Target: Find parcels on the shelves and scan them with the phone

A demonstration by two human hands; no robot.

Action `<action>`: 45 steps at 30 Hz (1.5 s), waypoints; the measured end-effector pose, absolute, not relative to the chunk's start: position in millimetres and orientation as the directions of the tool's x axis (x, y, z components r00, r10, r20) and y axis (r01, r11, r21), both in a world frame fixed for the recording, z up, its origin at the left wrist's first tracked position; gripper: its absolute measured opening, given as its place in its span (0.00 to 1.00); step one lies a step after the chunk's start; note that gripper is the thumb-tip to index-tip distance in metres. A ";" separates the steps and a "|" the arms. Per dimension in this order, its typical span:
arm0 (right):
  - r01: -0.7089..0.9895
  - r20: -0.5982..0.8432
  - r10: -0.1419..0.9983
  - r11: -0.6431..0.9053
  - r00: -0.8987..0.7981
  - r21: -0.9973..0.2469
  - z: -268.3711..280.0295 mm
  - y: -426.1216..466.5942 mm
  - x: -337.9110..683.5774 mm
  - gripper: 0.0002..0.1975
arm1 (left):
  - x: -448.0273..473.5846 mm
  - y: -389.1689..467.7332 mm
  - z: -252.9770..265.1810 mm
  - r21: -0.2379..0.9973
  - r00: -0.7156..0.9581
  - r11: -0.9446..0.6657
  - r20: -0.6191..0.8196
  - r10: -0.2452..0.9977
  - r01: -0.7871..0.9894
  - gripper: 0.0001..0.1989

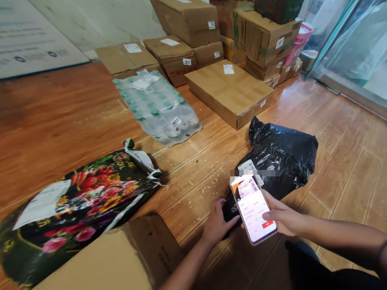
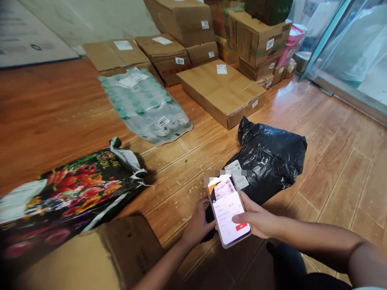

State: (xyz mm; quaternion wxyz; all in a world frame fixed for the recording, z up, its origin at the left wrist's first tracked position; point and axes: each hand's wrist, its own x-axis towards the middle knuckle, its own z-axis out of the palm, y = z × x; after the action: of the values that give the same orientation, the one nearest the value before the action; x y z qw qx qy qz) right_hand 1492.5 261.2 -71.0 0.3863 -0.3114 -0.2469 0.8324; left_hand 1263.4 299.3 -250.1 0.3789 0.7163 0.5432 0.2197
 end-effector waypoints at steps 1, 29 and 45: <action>-0.486 -0.326 0.797 -0.579 -0.509 -0.654 -70.3 261.4 1492.4 0.35 | 1262.8 298.4 -251.9 0.782 0.313 -0.131 -0.086 0.946 0.610 0.33; -0.337 -0.188 0.765 -0.472 -0.616 -0.815 -75.3 254.7 1510.4 0.53 | 1271.3 286.2 -256.1 0.771 0.323 -0.171 -0.047 0.945 0.613 0.25; -0.234 -0.534 0.692 -0.692 -0.486 -0.683 -119.5 222.9 1532.8 0.73 | 1108.2 375.5 -191.8 0.419 -0.293 0.185 0.209 0.933 0.889 0.21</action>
State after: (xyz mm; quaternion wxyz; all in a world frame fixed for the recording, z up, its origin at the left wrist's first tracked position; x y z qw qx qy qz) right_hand 1532.8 222.9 -119.5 0.2831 -0.4204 -0.2720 0.8180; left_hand 1108.2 375.5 -191.8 0.0468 0.5928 0.7683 0.2369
